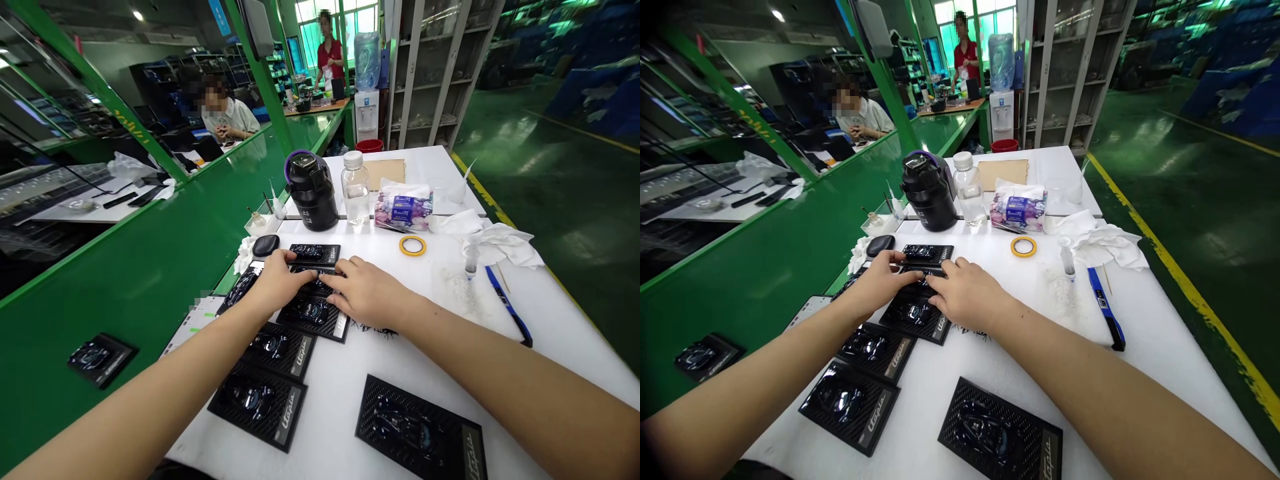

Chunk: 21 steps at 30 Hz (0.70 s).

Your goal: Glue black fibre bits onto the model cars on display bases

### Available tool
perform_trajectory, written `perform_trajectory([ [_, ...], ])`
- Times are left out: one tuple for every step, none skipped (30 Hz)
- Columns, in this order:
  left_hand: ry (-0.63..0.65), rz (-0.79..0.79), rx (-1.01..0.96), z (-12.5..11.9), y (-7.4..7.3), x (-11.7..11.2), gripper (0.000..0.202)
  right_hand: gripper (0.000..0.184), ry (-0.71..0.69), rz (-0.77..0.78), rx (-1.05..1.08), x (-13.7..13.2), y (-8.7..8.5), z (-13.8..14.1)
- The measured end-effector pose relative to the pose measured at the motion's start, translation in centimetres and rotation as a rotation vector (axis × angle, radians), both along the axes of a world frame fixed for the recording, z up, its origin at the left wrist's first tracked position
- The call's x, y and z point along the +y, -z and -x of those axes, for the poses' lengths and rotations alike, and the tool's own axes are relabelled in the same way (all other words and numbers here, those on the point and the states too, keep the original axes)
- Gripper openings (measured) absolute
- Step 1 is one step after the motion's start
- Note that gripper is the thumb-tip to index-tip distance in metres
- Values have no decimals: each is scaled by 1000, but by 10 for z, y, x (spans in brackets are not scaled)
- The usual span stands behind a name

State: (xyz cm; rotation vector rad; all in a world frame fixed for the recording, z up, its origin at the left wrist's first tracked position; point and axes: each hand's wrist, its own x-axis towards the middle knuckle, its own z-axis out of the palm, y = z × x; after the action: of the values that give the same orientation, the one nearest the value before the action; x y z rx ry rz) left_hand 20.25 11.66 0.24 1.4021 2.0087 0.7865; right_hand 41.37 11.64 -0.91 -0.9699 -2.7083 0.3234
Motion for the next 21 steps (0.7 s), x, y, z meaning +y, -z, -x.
perform_trajectory([
  [25,-10,2,3,-2,-2,60,48,-5,6,7,1,0,-1],
  [52,-20,4,7,-5,-3,59,48,-10,20,22,1,0,-2],
  [78,-24,4,11,-8,-5,58,48,-11,44,45,2,-1,-3],
  [101,-20,1,14,-10,-7,57,47,-2,76,74,3,-1,-4],
  [117,-7,-6,16,-13,-9,57,46,18,107,101,3,-1,-4],
  [125,14,-17,18,-14,-10,57,47,45,134,124,4,-1,-5],
  [126,38,-31,19,-16,-12,57,47,73,154,139,4,-1,-5],
  [122,62,-45,18,-16,-13,57,47,98,163,147,4,0,-4],
  [111,81,-59,18,-17,-14,57,47,115,162,150,4,0,-4],
  [98,92,-73,17,-17,-14,57,47,122,158,151,4,1,-3],
  [83,98,-88,16,-17,-13,57,47,124,155,153,3,2,-2],
  [71,102,-107,15,-18,-13,58,46,125,152,157,3,3,-1],
  [63,103,-128,15,-20,-12,59,46,128,149,163,3,4,0],
  [63,102,-150,16,-22,-11,62,46,133,147,170,3,5,0],
  [72,99,-169,17,-25,-11,65,46,141,145,178,3,7,1],
  [95,97,-185,18,-29,-11,70,47,151,145,187,3,8,1],
  [136,96,-195,20,-33,-11,74,49,162,146,196,4,8,0],
  [191,98,-199,21,-38,-12,78,50,172,149,205,5,9,0],
  [252,101,-190,22,-42,-13,81,51,179,153,212,5,9,0],
  [311,102,-167,23,-45,-13,83,52,183,157,217,6,9,-1],
  [360,96,-130,24,-48,-14,82,52,182,162,221,7,9,-1],
])
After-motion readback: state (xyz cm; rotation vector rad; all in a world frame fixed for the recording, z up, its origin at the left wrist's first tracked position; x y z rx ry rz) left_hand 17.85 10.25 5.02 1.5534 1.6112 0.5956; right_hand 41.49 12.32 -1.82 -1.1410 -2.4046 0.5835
